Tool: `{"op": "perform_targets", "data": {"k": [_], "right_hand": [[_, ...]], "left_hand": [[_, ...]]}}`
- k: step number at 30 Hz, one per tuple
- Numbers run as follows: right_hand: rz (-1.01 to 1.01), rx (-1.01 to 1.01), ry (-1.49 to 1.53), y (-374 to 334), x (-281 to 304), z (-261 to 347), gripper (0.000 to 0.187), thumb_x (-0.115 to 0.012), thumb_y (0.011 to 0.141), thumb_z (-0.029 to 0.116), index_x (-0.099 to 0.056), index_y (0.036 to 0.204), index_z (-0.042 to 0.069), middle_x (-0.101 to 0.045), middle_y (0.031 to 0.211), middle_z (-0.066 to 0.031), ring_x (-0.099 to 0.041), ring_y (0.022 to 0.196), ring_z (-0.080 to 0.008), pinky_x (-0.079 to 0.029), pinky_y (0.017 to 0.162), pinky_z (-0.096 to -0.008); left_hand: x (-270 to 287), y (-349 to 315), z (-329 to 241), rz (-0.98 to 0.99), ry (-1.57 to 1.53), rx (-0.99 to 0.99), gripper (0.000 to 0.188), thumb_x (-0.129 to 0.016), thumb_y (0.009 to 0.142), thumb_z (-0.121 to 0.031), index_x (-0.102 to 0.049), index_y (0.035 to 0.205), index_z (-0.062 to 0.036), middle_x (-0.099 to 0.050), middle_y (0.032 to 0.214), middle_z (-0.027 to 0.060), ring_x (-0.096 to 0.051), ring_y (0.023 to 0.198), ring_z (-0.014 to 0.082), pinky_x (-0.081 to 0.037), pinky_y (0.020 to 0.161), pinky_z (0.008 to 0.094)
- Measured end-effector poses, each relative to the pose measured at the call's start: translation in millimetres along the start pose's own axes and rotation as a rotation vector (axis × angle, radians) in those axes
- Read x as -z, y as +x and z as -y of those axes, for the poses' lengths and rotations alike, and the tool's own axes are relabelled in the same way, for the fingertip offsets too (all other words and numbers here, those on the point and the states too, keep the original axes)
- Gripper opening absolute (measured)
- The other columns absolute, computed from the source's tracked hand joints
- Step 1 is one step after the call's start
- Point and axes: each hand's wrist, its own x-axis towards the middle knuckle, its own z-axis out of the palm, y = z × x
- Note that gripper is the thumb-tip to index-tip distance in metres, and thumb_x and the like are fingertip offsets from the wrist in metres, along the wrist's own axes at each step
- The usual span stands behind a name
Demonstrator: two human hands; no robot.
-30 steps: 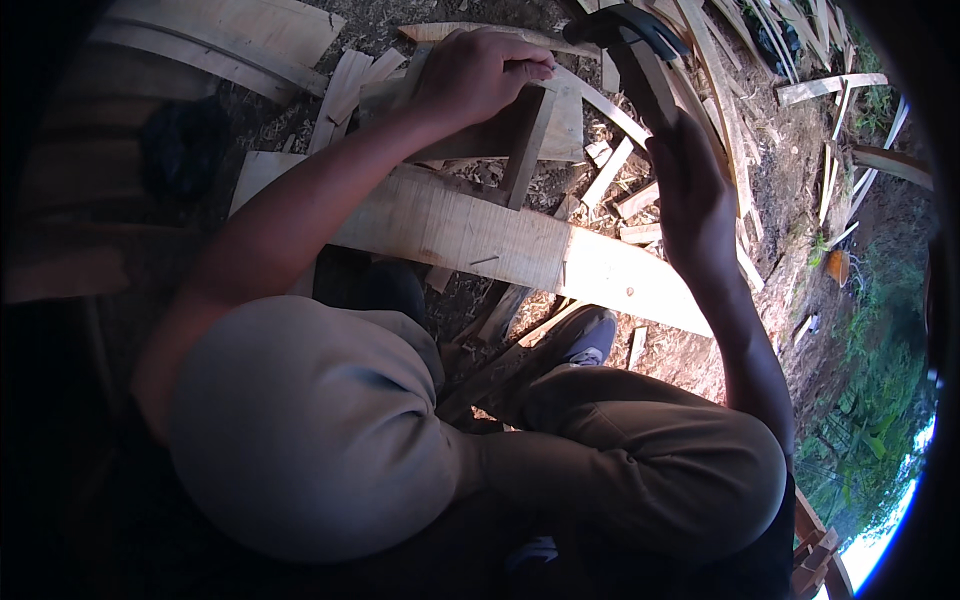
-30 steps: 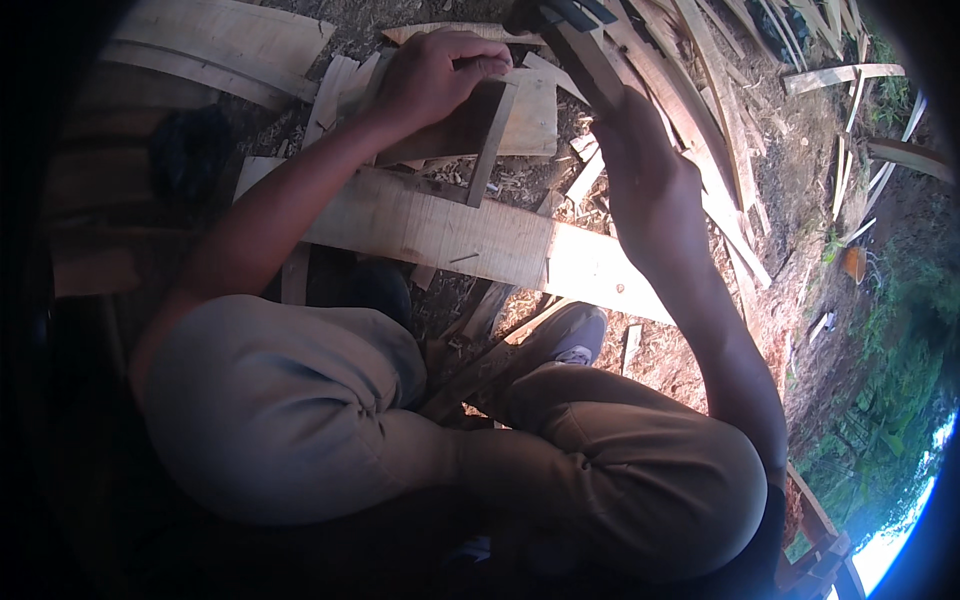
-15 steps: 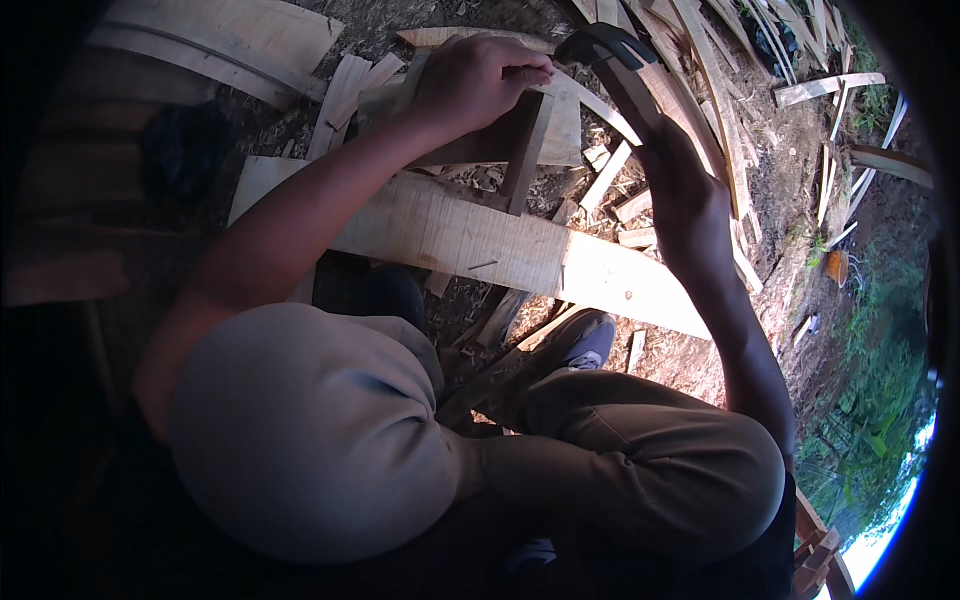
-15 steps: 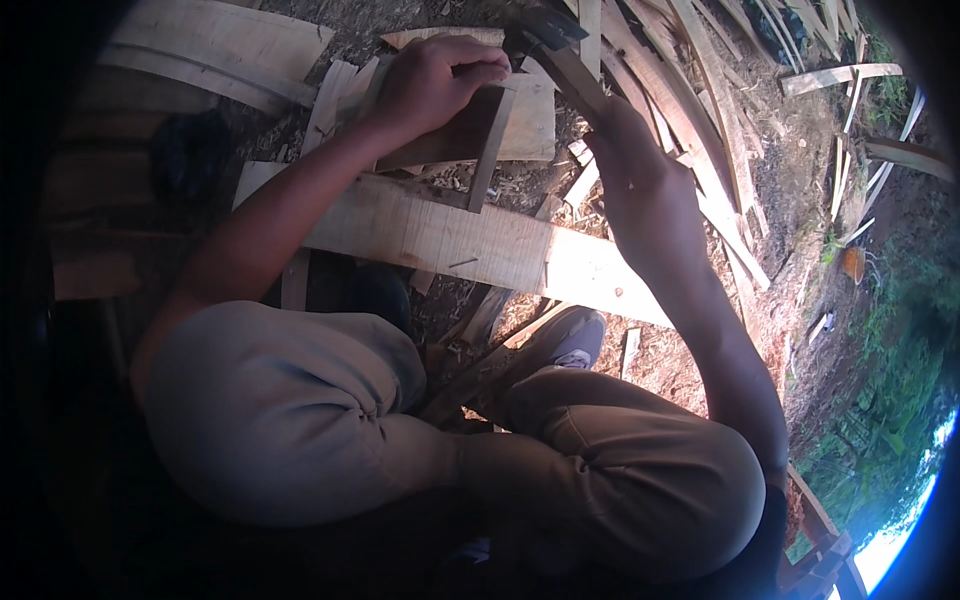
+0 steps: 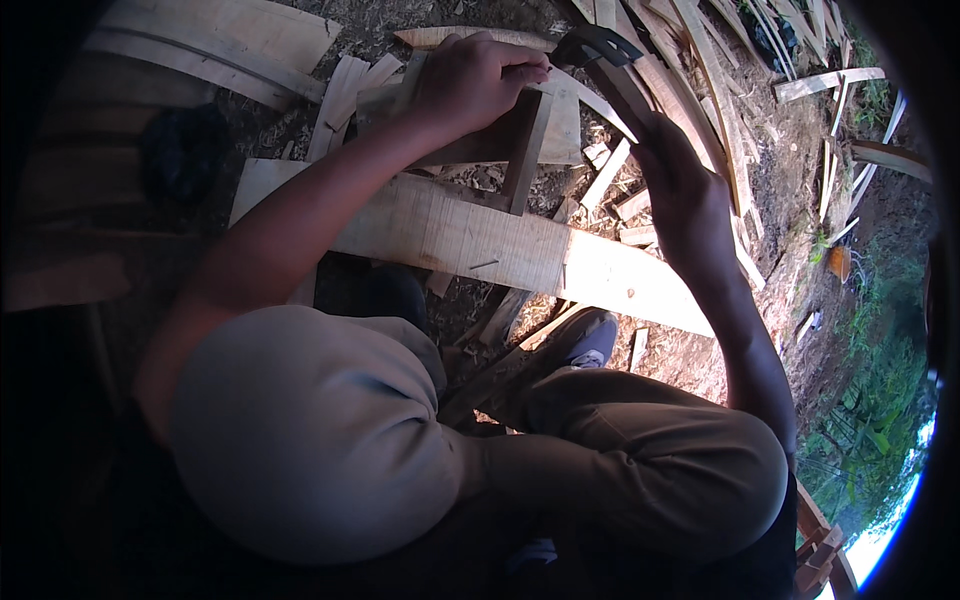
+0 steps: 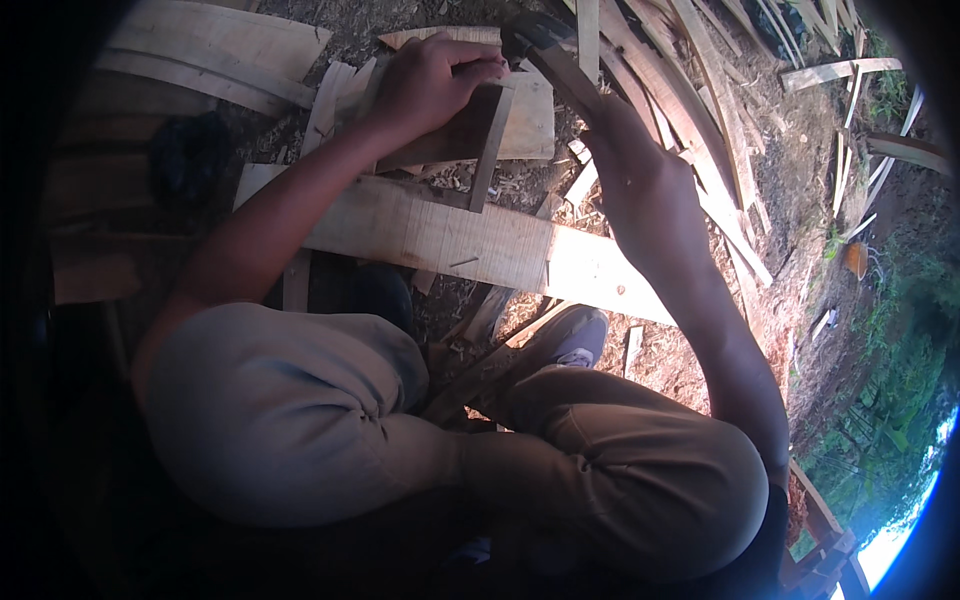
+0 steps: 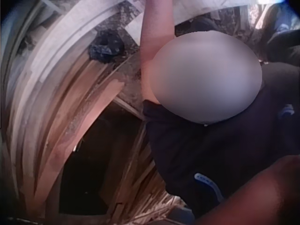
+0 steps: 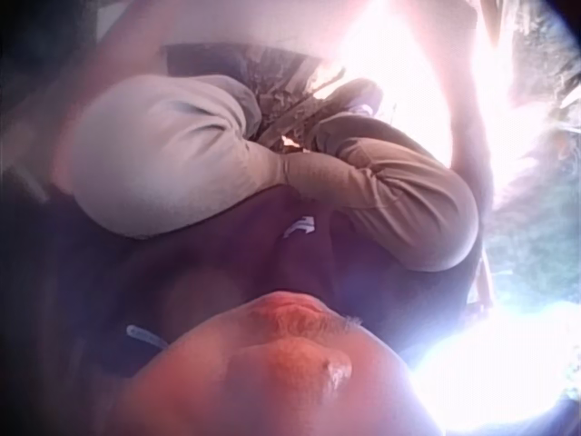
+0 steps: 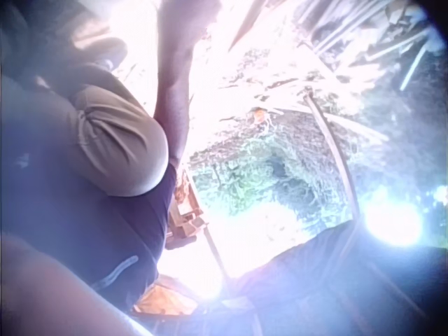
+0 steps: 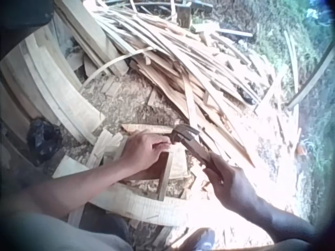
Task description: The person assembles a small wooden box-like structure by hand, using a hammer to drive nails into the joints. They repeatedly position wooden pieces, hammer nails, and adjust the frame to secure the components.
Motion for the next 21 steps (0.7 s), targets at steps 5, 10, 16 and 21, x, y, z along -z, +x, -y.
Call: {"op": "perform_targets", "data": {"k": [5, 10, 16, 21], "right_hand": [[-0.038, -0.032, 0.072, 1, -1, 5, 0.032, -0.062, 0.099, 0.013, -0.056, 0.128, 0.002, -0.073, 0.094, -0.0193, -0.075, 0.083, -0.0315, -0.057, 0.065, -0.0405], [-0.120, 0.137, 0.018, 6, 1, 2, 0.031, -0.061, 0.099, 0.011, -0.056, 0.129, 0.003, -0.074, 0.095, -0.0196, -0.075, 0.080, -0.0326, -0.056, 0.061, -0.0405], [0.012, 0.050, -0.014, 0, 1, -6, 0.035, -0.062, 0.100, 0.012, -0.054, 0.133, 0.002, -0.073, 0.094, -0.0202, -0.075, 0.075, -0.0242, -0.055, 0.059, -0.0390], [-0.112, -0.007, 0.066, 5, 3, 7, 0.034, -0.061, 0.100, 0.013, -0.054, 0.132, 0.004, -0.072, 0.089, -0.0205, -0.075, 0.076, -0.0295, -0.054, 0.059, -0.0400]], "left_hand": [[1, -1, 1, 0.010, -0.003, -0.007, 0.019, -0.074, 0.087, -0.033, -0.078, 0.098, -0.0174, -0.073, 0.083, 0.0073, -0.069, 0.078, 0.0268, -0.055, 0.073, 0.0389], [2, -2, 0, 0.004, -0.019, 0.010, 0.018, -0.074, 0.088, -0.032, -0.078, 0.098, -0.0181, -0.072, 0.082, 0.0070, -0.069, 0.078, 0.0264, -0.055, 0.073, 0.0398], [-4, 3, -2, -0.010, 0.004, -0.007, 0.019, -0.074, 0.087, -0.032, -0.078, 0.099, -0.0176, -0.072, 0.082, 0.0078, -0.069, 0.076, 0.0272, -0.055, 0.071, 0.0395], [4, 2, -2, 0.023, -0.015, 0.026, 0.020, -0.075, 0.087, -0.032, -0.079, 0.099, -0.0170, -0.073, 0.084, 0.0086, -0.070, 0.079, 0.0280, -0.055, 0.073, 0.0392]]}}
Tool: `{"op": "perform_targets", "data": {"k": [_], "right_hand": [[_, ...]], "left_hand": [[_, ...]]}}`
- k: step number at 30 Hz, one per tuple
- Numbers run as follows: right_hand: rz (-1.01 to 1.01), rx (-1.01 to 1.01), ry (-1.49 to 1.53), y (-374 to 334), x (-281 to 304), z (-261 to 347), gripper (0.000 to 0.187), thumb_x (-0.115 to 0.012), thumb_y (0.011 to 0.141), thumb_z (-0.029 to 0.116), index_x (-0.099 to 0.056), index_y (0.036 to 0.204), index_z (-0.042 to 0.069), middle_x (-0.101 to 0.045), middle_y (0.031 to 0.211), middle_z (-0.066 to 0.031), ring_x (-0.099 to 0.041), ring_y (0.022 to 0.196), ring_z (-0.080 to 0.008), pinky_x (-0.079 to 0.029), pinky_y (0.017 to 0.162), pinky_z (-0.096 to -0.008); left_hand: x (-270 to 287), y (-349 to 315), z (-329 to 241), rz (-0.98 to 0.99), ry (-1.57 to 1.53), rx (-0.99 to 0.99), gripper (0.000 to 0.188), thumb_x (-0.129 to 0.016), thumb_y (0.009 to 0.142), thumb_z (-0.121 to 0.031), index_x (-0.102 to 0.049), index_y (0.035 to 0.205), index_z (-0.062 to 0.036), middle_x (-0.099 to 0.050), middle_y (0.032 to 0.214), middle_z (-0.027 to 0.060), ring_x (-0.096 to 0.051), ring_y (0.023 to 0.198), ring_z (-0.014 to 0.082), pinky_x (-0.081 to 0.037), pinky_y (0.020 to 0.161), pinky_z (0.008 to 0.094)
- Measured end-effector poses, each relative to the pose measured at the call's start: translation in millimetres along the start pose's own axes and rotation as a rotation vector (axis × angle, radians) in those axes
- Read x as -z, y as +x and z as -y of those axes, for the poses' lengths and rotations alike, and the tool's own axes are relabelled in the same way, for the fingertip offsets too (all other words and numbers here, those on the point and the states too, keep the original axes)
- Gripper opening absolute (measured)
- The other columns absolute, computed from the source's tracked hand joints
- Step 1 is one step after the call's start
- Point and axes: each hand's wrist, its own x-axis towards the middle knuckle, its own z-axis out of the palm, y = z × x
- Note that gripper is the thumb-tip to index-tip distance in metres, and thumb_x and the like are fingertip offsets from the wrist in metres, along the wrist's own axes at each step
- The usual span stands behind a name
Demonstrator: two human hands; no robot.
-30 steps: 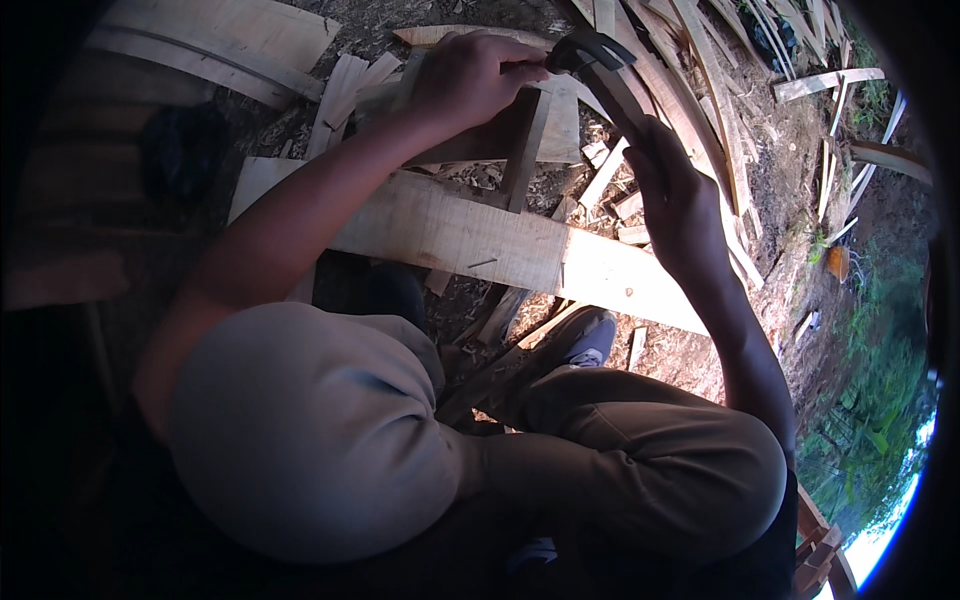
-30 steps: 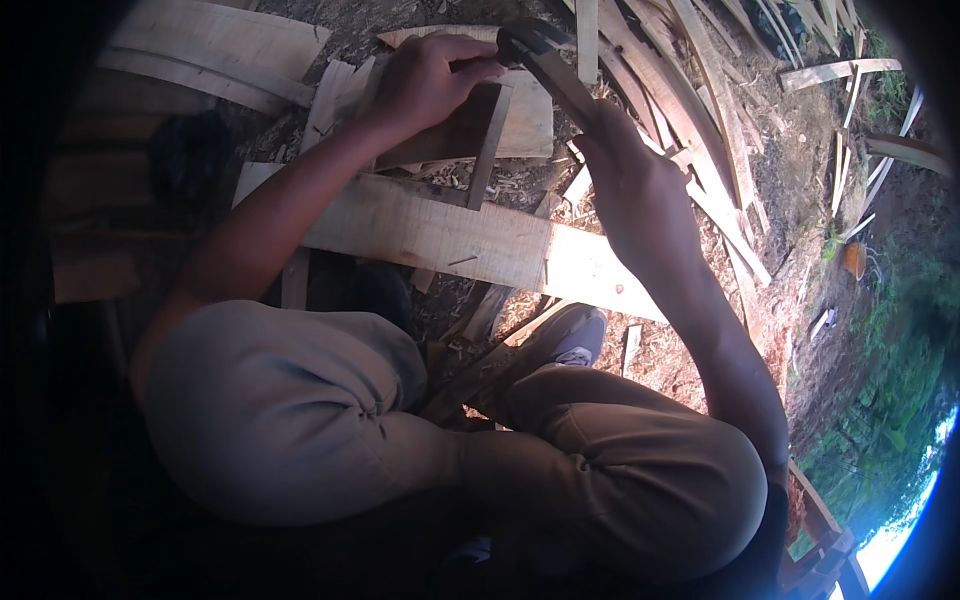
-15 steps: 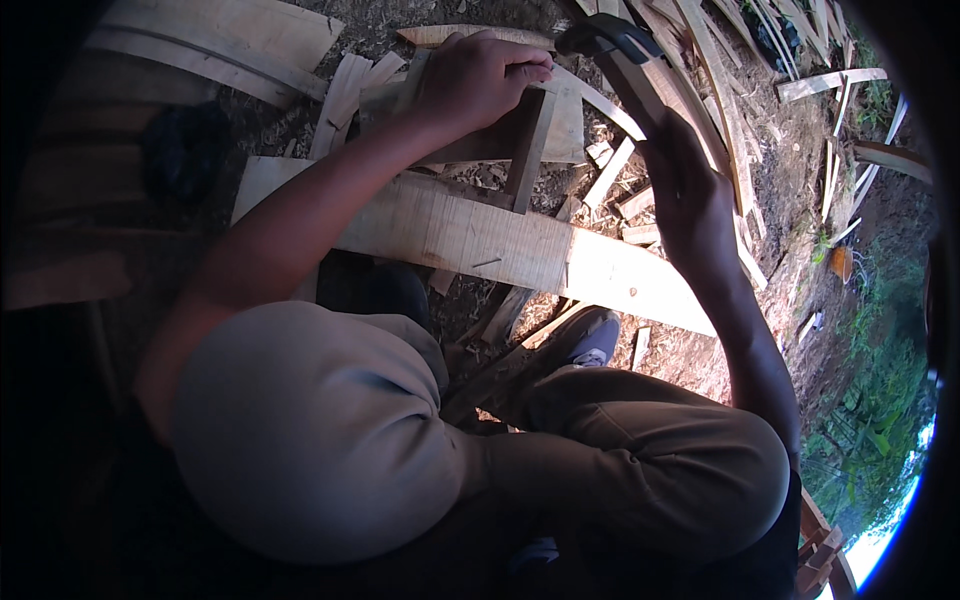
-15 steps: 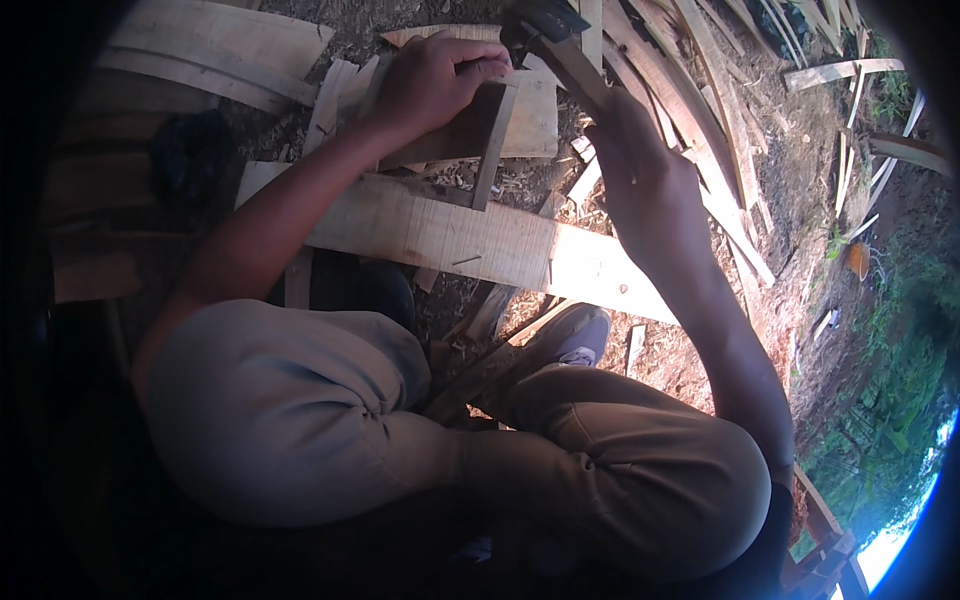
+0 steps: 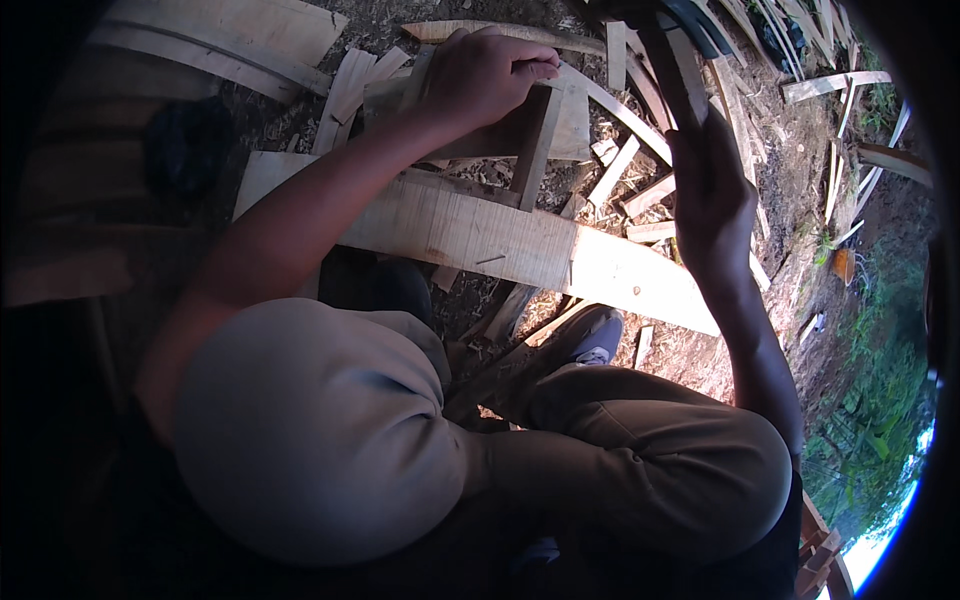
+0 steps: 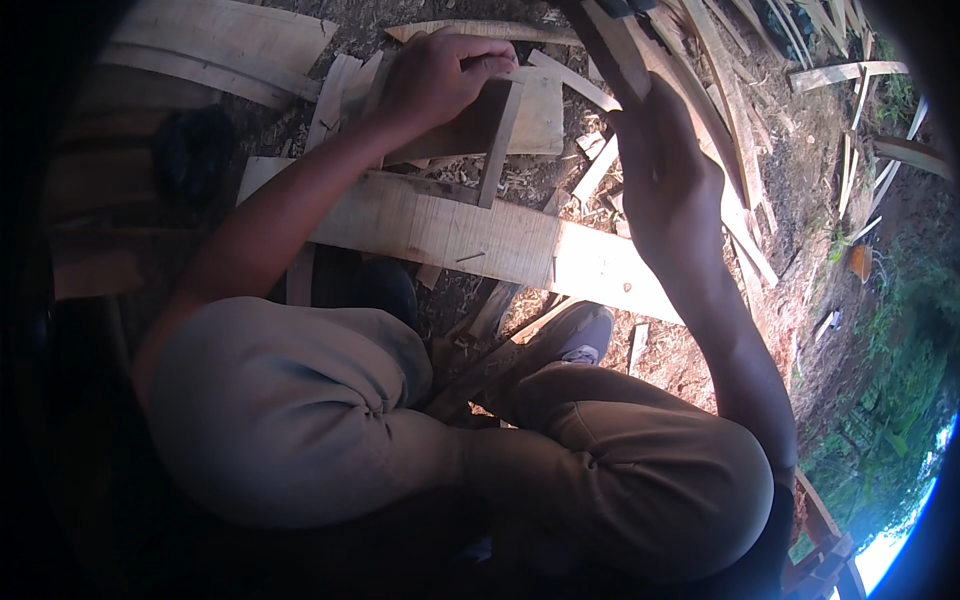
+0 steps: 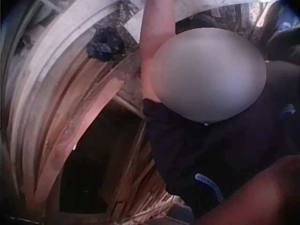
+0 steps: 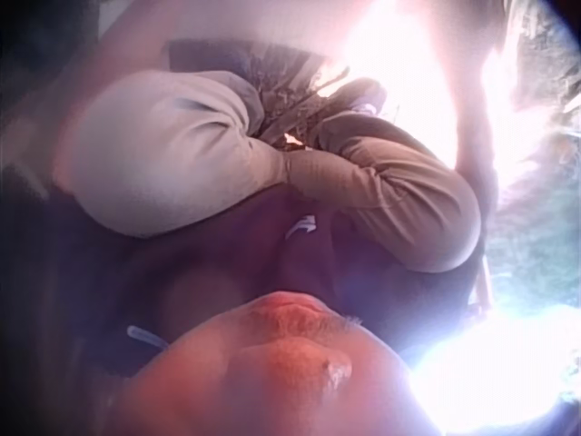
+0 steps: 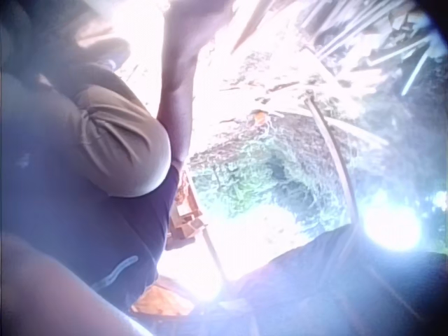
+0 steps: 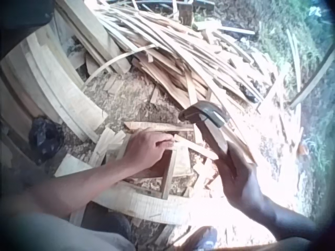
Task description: The person assembles a small wooden box-like structure by hand, using a hammer to drive nails into the joints. They repeatedly position wooden pieces, hammer nails, and adjust the frame to secure the components.
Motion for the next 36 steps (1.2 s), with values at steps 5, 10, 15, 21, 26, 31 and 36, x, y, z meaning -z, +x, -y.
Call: {"op": "perform_targets", "data": {"k": [5, 10, 15, 21, 26, 31, 36], "right_hand": [[0.049, -0.026, -0.096, 0, 6, -7, 0.030, -0.061, 0.100, 0.016, -0.056, 0.126, 0.003, -0.072, 0.088, -0.0214, -0.073, 0.081, -0.0384, -0.054, 0.064, -0.0438], [0.181, -0.318, -0.108, 30, 60, 4, 0.032, -0.059, 0.098, 0.021, -0.056, 0.122, 0.001, -0.063, 0.075, -0.0095, -0.058, 0.064, -0.0128, -0.045, 0.057, -0.0316], [0.353, -0.562, 0.298, 36, 93, 24, 0.041, -0.054, 0.098, 0.012, -0.048, 0.138, 0.003, -0.054, 0.073, 0.0001, -0.047, 0.052, -0.0054, -0.040, 0.046, -0.0244], [0.333, -0.391, 0.114, 8, 70, 23, 0.042, -0.057, 0.101, 0.014, -0.048, 0.141, 0.002, -0.053, 0.080, 0.0024, -0.045, 0.062, -0.0042, -0.039, 0.055, -0.0235], [0.470, -0.393, 0.033, 11, 56, 22, 0.049, -0.056, 0.102, 0.025, -0.045, 0.143, 0.000, -0.068, 0.104, -0.0220, -0.068, 0.089, -0.0282, -0.051, 0.079, -0.0389], [0.413, -0.241, -0.027, 10, 40, 13, 0.043, -0.056, 0.102, 0.023, -0.049, 0.137, -0.001, -0.069, 0.104, -0.0269, -0.069, 0.097, -0.0393, -0.052, 0.083, -0.0437], [0.400, -0.149, 0.000, 4, 33, 8, 0.042, -0.058, 0.102, 0.021, -0.049, 0.135, -0.003, -0.068, 0.110, -0.0277, -0.068, 0.103, -0.0413, -0.052, 0.086, -0.0423]], "left_hand": [[-1, 3, -2, 0.042, -0.005, 0.032, 0.022, -0.075, 0.087, -0.034, -0.078, 0.101, -0.0178, -0.074, 0.088, 0.0093, -0.071, 0.082, 0.0272, -0.056, 0.075, 0.0386], [16, 5, -4, 0.293, -0.086, 0.206, 0.028, -0.075, 0.087, -0.033, -0.074, 0.110, -0.0170, -0.074, 0.100, 0.0113, -0.072, 0.094, 0.0259, -0.056, 0.084, 0.0404], [36, 11, 13, 0.495, 0.043, -0.011, 0.043, -0.075, 0.085, -0.036, -0.066, 0.125, -0.0193, -0.071, 0.116, 0.0094, -0.068, 0.109, 0.0274, -0.053, 0.095, 0.0409], [35, 12, 13, 0.537, 0.160, 0.111, 0.031, -0.070, 0.086, -0.040, -0.074, 0.113, -0.0253, -0.075, 0.100, 0.0081, -0.071, 0.096, 0.0285, -0.055, 0.085, 0.0422], [30, 3, 17, 0.453, 0.176, 0.164, 0.028, -0.071, 0.085, -0.040, -0.075, 0.109, -0.0251, -0.075, 0.096, 0.0090, -0.071, 0.092, 0.0299, -0.055, 0.084, 0.0453], [34, -2, 9, 0.433, 0.249, 0.125, 0.028, -0.070, 0.086, -0.035, -0.074, 0.107, -0.0177, -0.074, 0.095, 0.0115, -0.071, 0.094, 0.0318, -0.054, 0.084, 0.0466], [33, -3, 7, 0.497, 0.317, 0.139, 0.026, -0.069, 0.083, -0.024, -0.074, 0.107, -0.0152, -0.073, 0.097, 0.0142, -0.071, 0.095, 0.0318, -0.055, 0.085, 0.0466]]}}
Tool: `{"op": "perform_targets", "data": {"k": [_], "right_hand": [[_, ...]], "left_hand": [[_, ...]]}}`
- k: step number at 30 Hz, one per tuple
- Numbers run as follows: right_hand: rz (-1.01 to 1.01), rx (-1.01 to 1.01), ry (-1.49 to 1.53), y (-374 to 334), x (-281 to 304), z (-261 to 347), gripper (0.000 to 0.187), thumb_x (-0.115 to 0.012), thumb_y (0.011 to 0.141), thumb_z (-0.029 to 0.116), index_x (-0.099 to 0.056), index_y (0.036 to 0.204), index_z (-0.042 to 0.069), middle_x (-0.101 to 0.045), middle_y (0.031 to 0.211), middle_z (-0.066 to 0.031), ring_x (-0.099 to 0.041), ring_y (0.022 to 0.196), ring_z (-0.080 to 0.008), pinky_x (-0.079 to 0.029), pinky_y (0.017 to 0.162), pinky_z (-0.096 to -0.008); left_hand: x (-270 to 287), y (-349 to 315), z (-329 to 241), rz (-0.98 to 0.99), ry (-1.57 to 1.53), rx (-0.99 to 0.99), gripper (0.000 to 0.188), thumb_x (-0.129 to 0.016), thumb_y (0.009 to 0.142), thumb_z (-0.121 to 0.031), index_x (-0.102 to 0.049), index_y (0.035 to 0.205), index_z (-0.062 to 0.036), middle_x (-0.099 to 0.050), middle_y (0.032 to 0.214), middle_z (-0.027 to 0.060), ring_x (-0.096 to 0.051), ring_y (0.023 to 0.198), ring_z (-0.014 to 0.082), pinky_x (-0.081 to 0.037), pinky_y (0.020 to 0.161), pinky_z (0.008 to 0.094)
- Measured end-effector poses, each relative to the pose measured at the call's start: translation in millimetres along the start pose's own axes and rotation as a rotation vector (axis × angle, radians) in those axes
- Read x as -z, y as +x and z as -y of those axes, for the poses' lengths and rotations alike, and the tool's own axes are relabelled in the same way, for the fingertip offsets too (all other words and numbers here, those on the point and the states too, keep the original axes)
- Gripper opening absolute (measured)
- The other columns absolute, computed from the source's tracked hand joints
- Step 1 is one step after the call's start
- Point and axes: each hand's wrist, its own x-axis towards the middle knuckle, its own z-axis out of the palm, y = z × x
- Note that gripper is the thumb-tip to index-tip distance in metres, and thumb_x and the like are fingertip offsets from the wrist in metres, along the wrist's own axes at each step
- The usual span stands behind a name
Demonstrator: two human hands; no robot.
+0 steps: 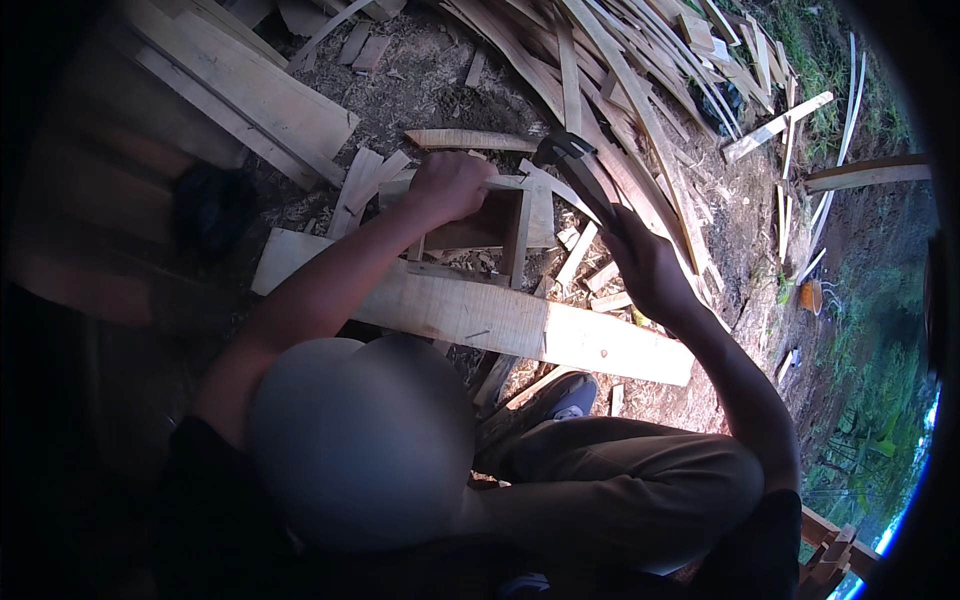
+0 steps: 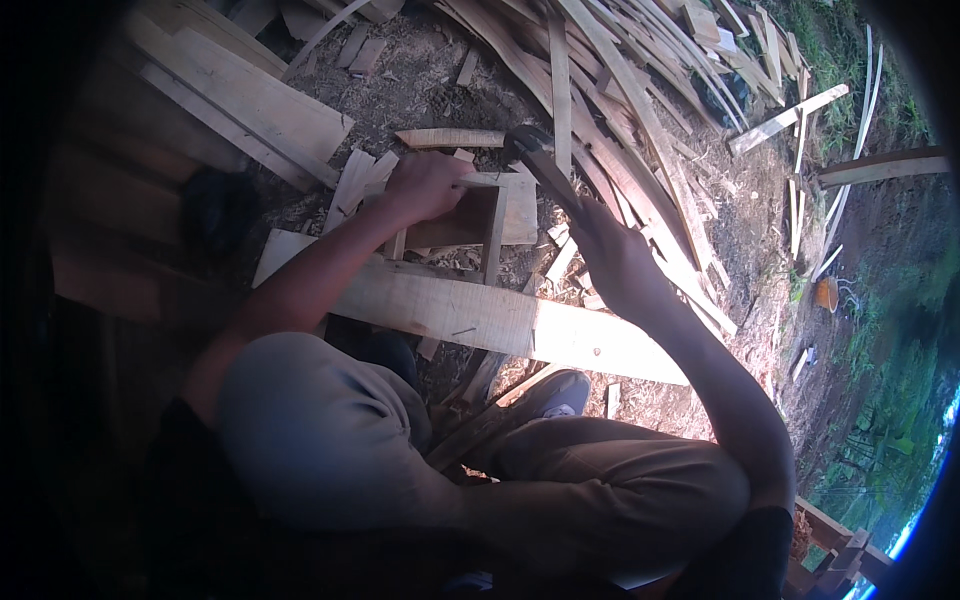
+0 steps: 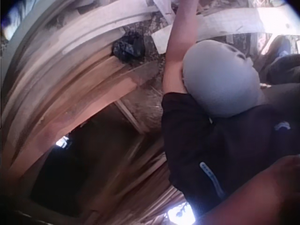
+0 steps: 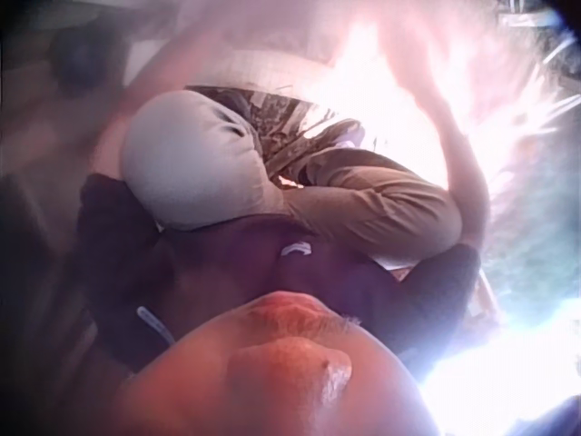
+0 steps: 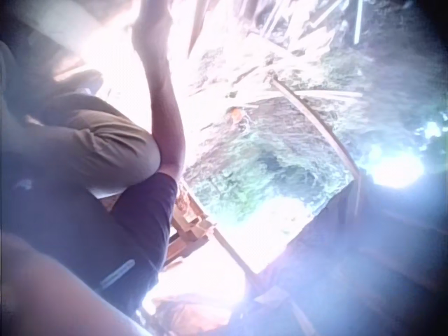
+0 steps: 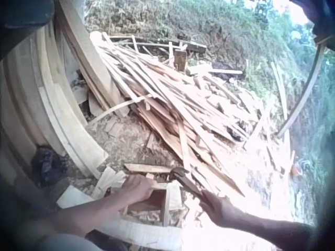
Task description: The person assembles a small wooden box-like structure by hand, using a hammer to drive nails into the joints. They repeatedly position wooden pieces, hammer nails, and adjust the frame to secure the components.
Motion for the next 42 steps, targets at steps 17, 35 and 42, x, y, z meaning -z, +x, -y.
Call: {"op": "perform_targets", "data": {"k": [17, 35, 42], "right_hand": [[-0.257, 0.189, -0.009, 3, -12, -3, 0.035, -0.057, 0.101, 0.016, -0.048, 0.133, 0.005, -0.069, 0.087, -0.0248, -0.070, 0.078, -0.0425, -0.052, 0.064, -0.0487], [-0.275, 0.143, 0.013, 6, 1, 15, 0.025, -0.055, 0.102, 0.015, -0.049, 0.122, 0.002, -0.068, 0.082, -0.0242, -0.068, 0.073, -0.0439, -0.049, 0.056, -0.0494], [-0.054, 0.046, -0.044, 0, -22, -9, 0.029, -0.055, 0.102, 0.021, -0.049, 0.124, 0.004, -0.067, 0.079, -0.0238, -0.068, 0.070, -0.0428, -0.050, 0.059, -0.0530]], "left_hand": [[-4, 7, 2, -0.006, -0.037, -0.016, 0.026, -0.068, 0.086, -0.027, -0.072, 0.111, -0.0193, -0.073, 0.097, 0.0104, -0.070, 0.094, 0.0309, -0.055, 0.085, 0.0446], [2, 6, -3, 0.038, 0.005, 0.034, 0.037, -0.069, 0.087, -0.029, -0.069, 0.124, -0.0218, -0.073, 0.109, 0.0103, -0.070, 0.101, 0.0312, -0.055, 0.089, 0.0446], [-7, 8, 0, -0.027, 0.015, -0.002, 0.038, -0.068, 0.087, -0.029, -0.068, 0.125, -0.0230, -0.073, 0.107, 0.0102, -0.070, 0.099, 0.0313, -0.056, 0.088, 0.0448]]}}
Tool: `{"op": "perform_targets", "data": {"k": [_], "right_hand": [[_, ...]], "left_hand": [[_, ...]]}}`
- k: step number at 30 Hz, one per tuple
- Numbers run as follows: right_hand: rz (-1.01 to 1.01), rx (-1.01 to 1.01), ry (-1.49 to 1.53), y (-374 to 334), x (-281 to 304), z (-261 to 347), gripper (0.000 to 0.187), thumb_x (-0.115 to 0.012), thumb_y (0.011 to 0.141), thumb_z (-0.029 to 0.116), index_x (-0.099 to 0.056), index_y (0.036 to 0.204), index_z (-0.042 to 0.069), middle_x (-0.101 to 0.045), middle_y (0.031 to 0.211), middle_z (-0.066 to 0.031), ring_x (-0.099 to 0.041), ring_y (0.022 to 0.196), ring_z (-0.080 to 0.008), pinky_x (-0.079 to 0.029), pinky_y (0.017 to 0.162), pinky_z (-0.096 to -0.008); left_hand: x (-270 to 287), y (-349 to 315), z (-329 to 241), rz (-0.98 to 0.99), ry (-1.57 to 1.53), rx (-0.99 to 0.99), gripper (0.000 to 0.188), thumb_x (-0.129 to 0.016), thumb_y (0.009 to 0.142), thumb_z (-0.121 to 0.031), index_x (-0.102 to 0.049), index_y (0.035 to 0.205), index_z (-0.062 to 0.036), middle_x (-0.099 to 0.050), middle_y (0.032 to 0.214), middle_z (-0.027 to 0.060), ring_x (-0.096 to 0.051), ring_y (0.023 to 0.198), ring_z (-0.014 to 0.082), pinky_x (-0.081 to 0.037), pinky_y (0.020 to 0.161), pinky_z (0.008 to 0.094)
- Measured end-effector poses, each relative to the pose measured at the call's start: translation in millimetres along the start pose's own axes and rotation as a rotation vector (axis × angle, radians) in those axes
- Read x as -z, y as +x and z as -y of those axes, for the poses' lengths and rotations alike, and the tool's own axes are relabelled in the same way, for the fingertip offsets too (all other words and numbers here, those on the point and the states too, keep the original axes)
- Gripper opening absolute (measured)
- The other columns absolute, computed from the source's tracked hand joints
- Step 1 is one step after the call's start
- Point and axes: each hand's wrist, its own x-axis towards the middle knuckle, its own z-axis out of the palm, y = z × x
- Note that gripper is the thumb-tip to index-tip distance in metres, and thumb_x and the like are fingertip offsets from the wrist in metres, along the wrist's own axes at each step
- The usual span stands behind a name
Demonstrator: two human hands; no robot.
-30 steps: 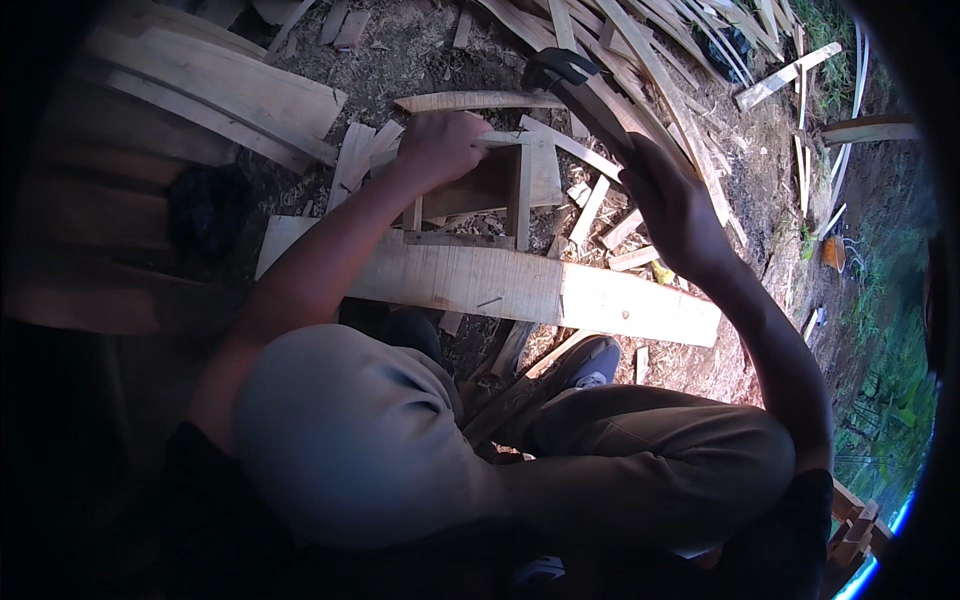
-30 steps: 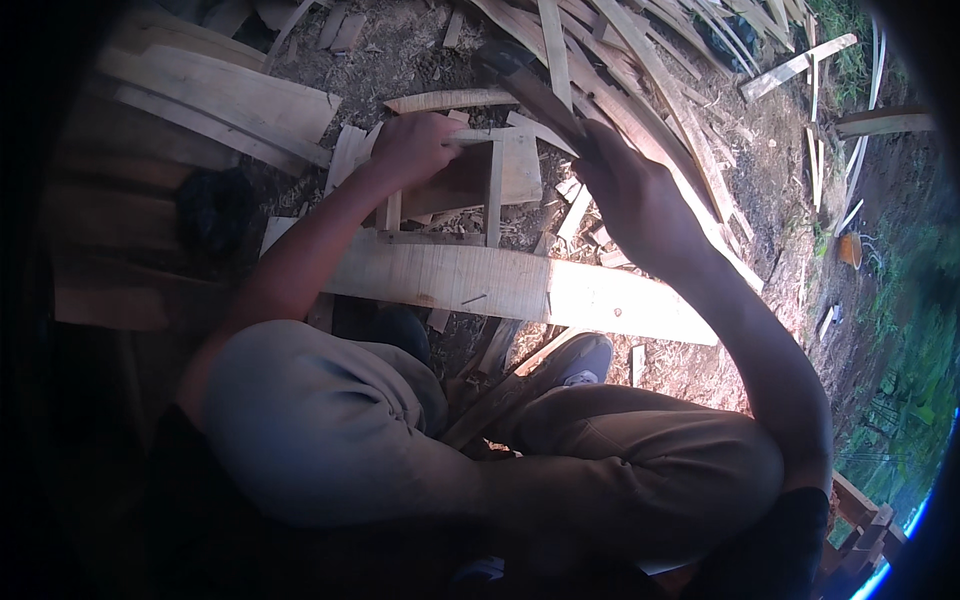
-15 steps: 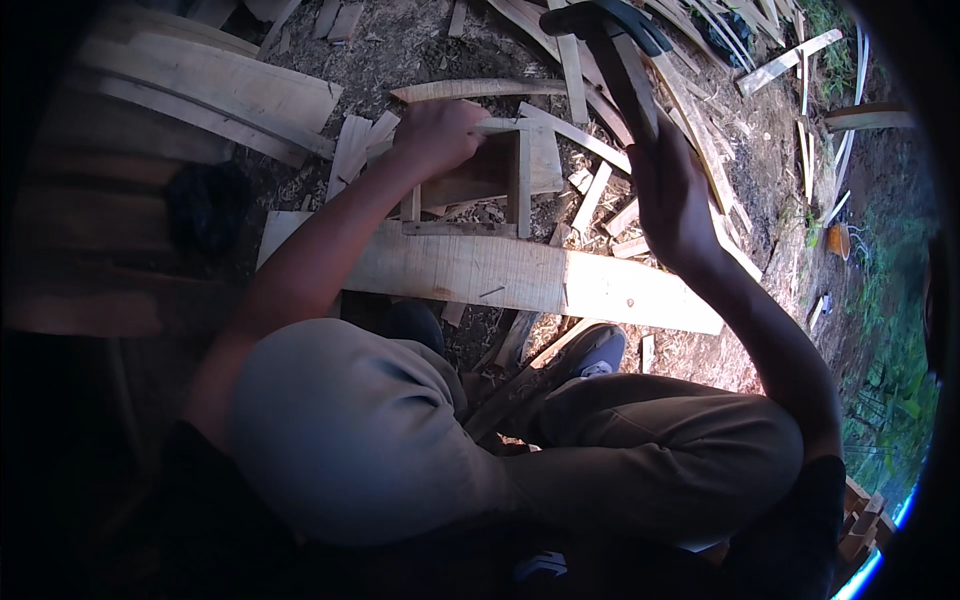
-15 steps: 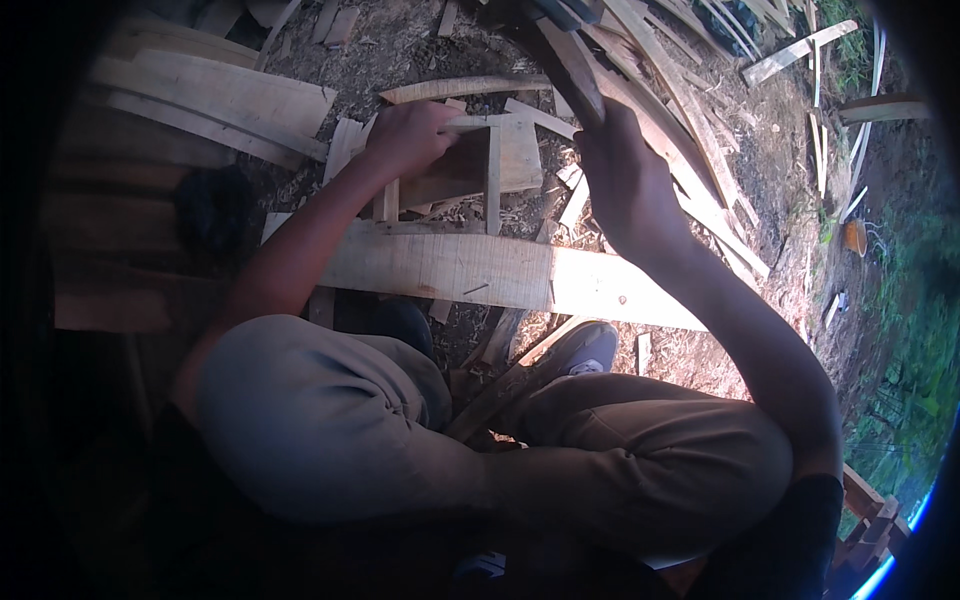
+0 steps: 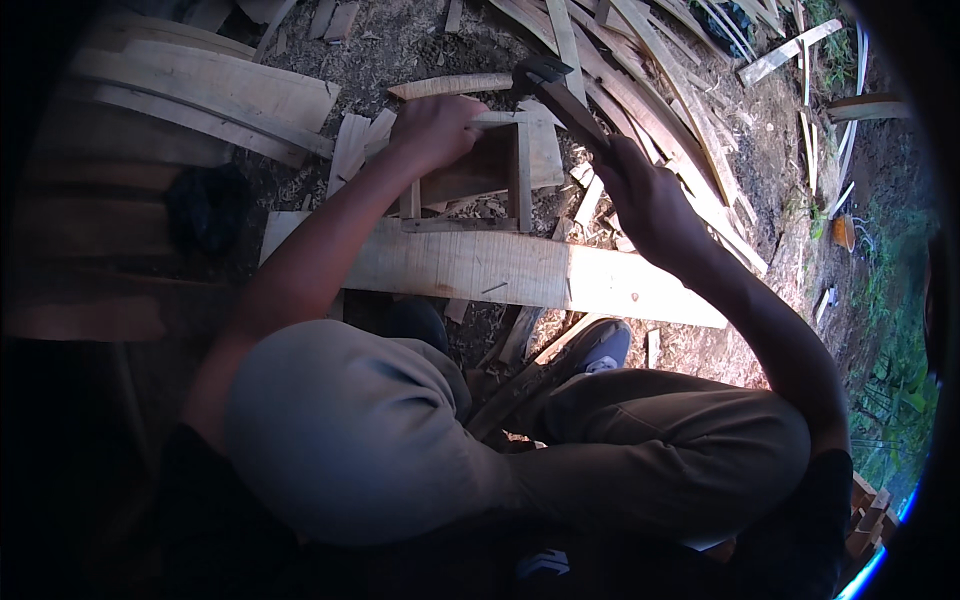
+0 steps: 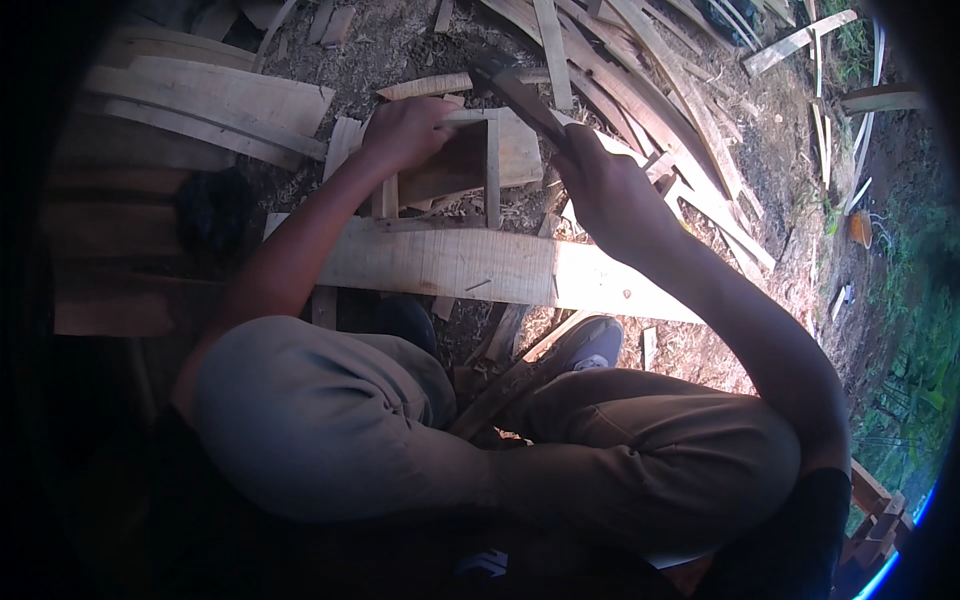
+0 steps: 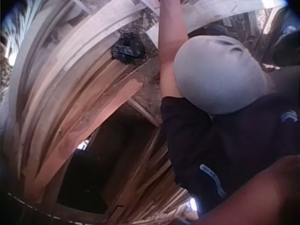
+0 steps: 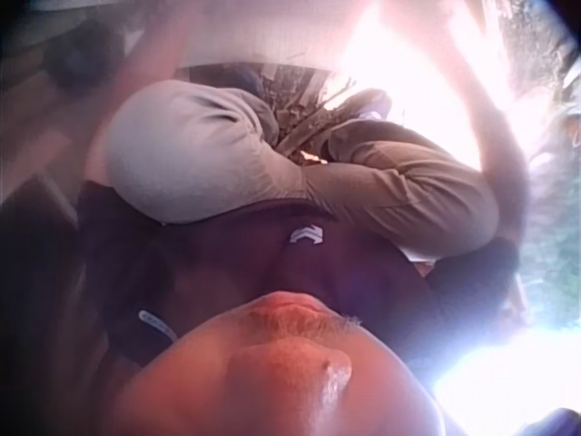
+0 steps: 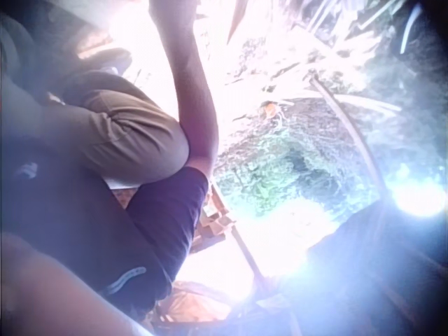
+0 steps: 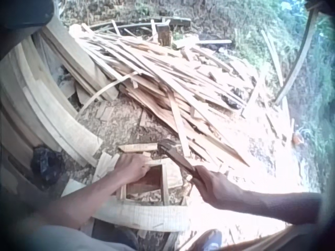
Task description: The person assembles a small wooden box-like structure by hand, using a hammer to drive nails into the joints. They repeatedly position wooden pieces, hammer nails, and adjust the frame to secure the components.
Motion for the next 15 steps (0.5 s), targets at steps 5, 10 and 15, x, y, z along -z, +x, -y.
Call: {"op": "perform_targets", "data": {"k": [5, 10, 15], "right_hand": [[-0.235, 0.027, 0.121, 10, 22, 24, 0.025, -0.055, 0.103, 0.020, -0.048, 0.122, 0.005, -0.066, 0.075, -0.0218, -0.066, 0.065, -0.0435, -0.045, 0.054, -0.0514], [-0.014, -0.031, -0.004, 0, 2, -5, 0.024, -0.054, 0.103, 0.018, -0.045, 0.120, 0.005, -0.066, 0.075, -0.0242, -0.066, 0.067, -0.0454, -0.049, 0.058, -0.0556], [-0.223, -0.035, 0.125, 10, 22, 21, 0.022, -0.057, 0.102, 0.020, -0.046, 0.115, 0.005, -0.065, 0.074, -0.0232, -0.065, 0.062, -0.0426, -0.046, 0.050, -0.0472]], "left_hand": [[4, -5, 5, 0.021, 0.001, 0.014, 0.037, -0.067, 0.088, -0.030, -0.068, 0.125, -0.0237, -0.073, 0.106, 0.0101, -0.070, 0.098, 0.0315, -0.056, 0.088, 0.0452], [-3, 4, -2, 0.002, 0.009, 0.000, 0.037, -0.066, 0.088, -0.029, -0.068, 0.125, -0.0253, -0.074, 0.105, 0.0098, -0.071, 0.097, 0.0316, -0.057, 0.087, 0.0453], [8, 1, -2, 0.091, 0.004, 0.047, 0.037, -0.066, 0.088, -0.028, -0.068, 0.125, -0.0259, -0.073, 0.107, 0.0097, -0.070, 0.099, 0.0314, -0.056, 0.089, 0.0453]]}}
